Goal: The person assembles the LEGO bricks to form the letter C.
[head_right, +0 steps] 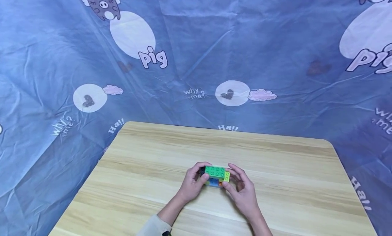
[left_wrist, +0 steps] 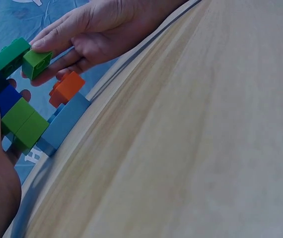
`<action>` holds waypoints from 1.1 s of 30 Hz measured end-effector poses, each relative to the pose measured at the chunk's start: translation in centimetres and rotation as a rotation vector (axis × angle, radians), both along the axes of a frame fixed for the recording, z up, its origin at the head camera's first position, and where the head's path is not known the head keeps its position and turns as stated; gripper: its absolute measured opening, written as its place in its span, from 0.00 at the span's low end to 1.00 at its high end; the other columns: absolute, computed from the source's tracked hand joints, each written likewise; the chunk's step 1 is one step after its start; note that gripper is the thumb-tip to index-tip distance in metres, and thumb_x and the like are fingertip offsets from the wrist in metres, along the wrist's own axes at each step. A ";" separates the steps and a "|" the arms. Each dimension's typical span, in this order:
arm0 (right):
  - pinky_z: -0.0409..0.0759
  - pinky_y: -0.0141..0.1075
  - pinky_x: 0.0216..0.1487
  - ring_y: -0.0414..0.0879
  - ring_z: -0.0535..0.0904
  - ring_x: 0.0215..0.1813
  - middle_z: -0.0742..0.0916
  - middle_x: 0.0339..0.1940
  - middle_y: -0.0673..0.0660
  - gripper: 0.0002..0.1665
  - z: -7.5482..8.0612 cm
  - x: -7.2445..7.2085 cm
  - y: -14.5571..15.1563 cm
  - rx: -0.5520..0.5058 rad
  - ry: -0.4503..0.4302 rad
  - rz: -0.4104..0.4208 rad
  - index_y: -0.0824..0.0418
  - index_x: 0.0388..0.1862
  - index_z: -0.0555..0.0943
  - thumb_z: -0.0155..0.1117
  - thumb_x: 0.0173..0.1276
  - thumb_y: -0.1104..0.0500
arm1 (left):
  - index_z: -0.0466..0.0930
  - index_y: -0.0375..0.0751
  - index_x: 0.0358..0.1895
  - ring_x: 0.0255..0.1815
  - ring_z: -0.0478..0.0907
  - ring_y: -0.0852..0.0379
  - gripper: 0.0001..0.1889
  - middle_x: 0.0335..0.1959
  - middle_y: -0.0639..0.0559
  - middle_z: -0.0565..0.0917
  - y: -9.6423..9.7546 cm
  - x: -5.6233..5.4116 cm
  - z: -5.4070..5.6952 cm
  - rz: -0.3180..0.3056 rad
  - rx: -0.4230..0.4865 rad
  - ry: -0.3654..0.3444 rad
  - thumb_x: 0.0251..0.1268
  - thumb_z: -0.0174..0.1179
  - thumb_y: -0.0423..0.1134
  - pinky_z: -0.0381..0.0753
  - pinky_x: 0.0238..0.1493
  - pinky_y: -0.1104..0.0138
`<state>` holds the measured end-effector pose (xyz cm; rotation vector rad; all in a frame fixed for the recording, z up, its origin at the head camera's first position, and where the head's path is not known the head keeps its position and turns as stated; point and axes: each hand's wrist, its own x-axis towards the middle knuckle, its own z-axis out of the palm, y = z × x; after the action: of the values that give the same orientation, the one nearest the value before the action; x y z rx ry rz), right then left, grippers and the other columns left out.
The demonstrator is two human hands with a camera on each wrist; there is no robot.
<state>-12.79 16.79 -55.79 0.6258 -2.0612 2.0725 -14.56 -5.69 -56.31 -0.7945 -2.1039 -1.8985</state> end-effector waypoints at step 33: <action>0.80 0.35 0.65 0.41 0.83 0.67 0.79 0.65 0.79 0.39 0.7 0.0 -0.6 -0.043 -0.030 -0.035 0.75 0.76 0.67 0.63 0.65 0.84 | 0.78 0.38 0.63 0.47 0.85 0.60 0.16 0.52 0.39 0.87 0.1 -0.1 0.4 0.003 0.030 -0.009 0.76 0.59 0.31 0.91 0.46 0.62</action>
<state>-12.84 16.18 -55.12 0.5523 -2.0225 2.1133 -14.63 -5.62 -55.89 -0.7780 -2.0752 -1.9309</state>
